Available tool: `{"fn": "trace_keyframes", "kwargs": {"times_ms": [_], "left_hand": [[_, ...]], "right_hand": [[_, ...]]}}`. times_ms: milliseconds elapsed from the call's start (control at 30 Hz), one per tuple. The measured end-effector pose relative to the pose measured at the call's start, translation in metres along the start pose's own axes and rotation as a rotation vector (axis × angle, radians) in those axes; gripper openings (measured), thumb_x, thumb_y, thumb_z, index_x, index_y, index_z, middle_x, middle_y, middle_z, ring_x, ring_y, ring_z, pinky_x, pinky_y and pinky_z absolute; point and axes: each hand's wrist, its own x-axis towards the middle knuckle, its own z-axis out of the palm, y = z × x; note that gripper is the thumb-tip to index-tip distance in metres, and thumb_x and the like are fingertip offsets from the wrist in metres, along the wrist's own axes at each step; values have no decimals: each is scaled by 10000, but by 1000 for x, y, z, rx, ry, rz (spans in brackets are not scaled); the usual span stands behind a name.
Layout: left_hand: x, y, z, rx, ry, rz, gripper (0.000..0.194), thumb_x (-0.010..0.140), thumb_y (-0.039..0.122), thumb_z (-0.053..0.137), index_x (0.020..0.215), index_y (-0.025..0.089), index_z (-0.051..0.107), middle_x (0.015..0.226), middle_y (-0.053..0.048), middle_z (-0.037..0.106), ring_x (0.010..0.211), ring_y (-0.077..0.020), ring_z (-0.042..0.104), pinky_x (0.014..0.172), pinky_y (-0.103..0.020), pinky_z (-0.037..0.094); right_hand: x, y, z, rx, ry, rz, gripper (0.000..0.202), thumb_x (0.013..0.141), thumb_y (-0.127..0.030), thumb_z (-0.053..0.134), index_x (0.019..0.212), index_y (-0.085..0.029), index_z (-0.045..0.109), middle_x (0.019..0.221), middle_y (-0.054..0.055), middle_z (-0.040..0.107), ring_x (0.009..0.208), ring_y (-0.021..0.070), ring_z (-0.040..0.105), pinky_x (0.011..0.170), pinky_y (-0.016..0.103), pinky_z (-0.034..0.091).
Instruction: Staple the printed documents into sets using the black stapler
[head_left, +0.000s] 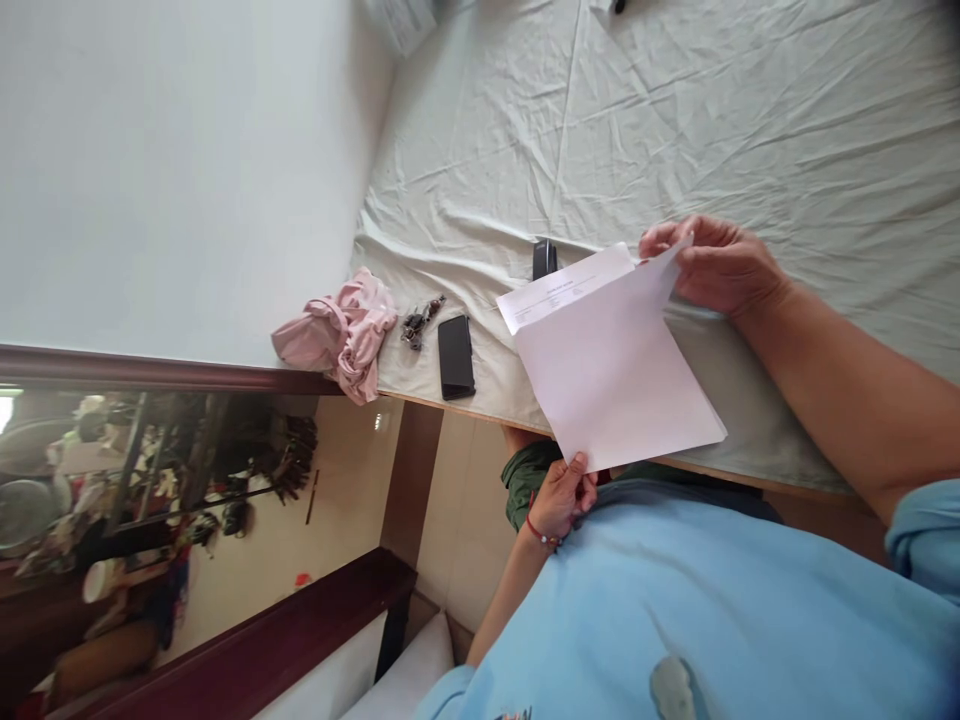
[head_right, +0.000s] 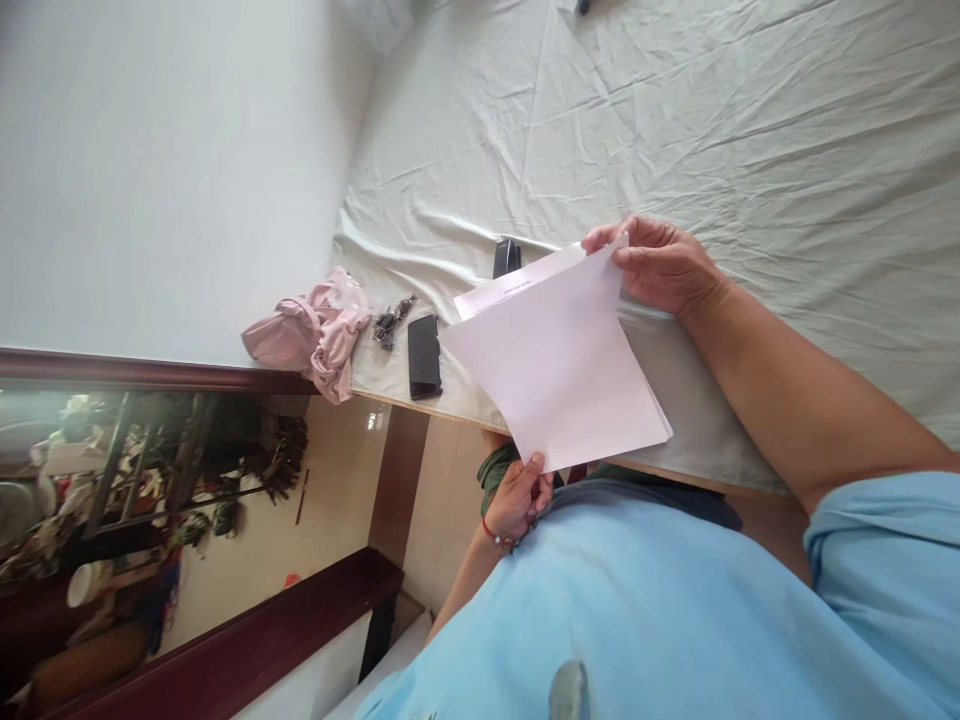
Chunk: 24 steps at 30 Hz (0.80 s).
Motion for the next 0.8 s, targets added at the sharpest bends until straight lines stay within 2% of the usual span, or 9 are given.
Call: {"fn": "trace_keyframes", "kwargs": {"times_ms": [67, 200, 233, 333, 400, 467, 600, 700, 800], "left_hand": [[1, -1, -1, 2, 4, 8, 688, 768, 866, 658, 713, 184, 591, 383, 52, 471, 323, -53, 259, 388, -249, 118], [2, -7, -4, 36, 15, 18, 634, 807, 819, 624, 680, 199, 586, 388, 43, 450, 348, -64, 261, 409, -263, 128], [2, -9, -5, 41, 15, 23, 626, 799, 810, 626, 641, 207, 567, 385, 39, 431, 361, -66, 262, 419, -265, 136], [4, -13, -6, 28, 29, 43, 617, 739, 782, 695, 564, 228, 486, 385, 39, 379, 396, -71, 274, 443, -265, 164], [5, -12, -5, 23, 37, 40, 623, 742, 786, 708, 574, 228, 487, 385, 39, 391, 394, -73, 286, 443, -262, 166], [6, -9, -4, 28, 31, 25, 642, 765, 827, 674, 618, 218, 535, 380, 36, 422, 372, -72, 282, 427, -260, 151], [6, -4, -3, 30, 26, 5, 698, 751, 890, 642, 691, 196, 597, 376, 44, 451, 337, -67, 252, 397, -260, 119], [5, -5, -4, 50, 11, 28, 690, 791, 862, 630, 615, 198, 567, 375, 33, 446, 340, -62, 261, 399, -258, 124], [5, -10, -6, 45, 4, 55, 677, 847, 784, 642, 525, 210, 485, 378, 24, 422, 357, -56, 272, 415, -257, 128]], "right_hand": [[-3, 1, -11, 93, -174, 81, 401, 630, -492, 930, 736, -250, 628, 1171, 47, 787, 1082, 302, 723, 991, 510, 556], [-5, 18, -48, 187, -849, 220, 429, 677, -687, 812, 787, -282, 727, 1052, 113, 824, 881, 344, 790, 737, 488, 611], [-5, 21, -54, 223, -886, 231, 513, 705, -761, 760, 798, -257, 746, 990, 134, 822, 835, 330, 792, 674, 446, 607], [-4, 18, -53, 260, -413, 296, 545, 751, -757, 758, 699, -215, 730, 831, 129, 805, 555, 190, 689, 535, 322, 536], [-3, 10, -38, 414, -4, 213, 249, 863, -515, 777, 758, -291, 746, 859, 54, 822, 527, 138, 626, 548, 314, 529], [-2, 1, -21, 387, 9, 140, 164, 897, -377, 748, 945, -227, 794, 1038, 85, 829, 751, 157, 737, 651, 287, 580], [-2, -7, 1, 96, -197, 206, 508, 812, -519, 843, 1177, -171, 777, 1294, 156, 766, 1198, 272, 739, 1032, 412, 597], [-3, -6, 2, 9, -400, 374, 667, 768, -637, 840, 1271, -212, 739, 1358, 154, 738, 1291, 315, 700, 1115, 509, 551], [-4, -5, -6, 17, -524, 489, 781, 721, -757, 803, 1291, -232, 710, 1344, 152, 746, 1159, 324, 757, 1006, 505, 601]]}}
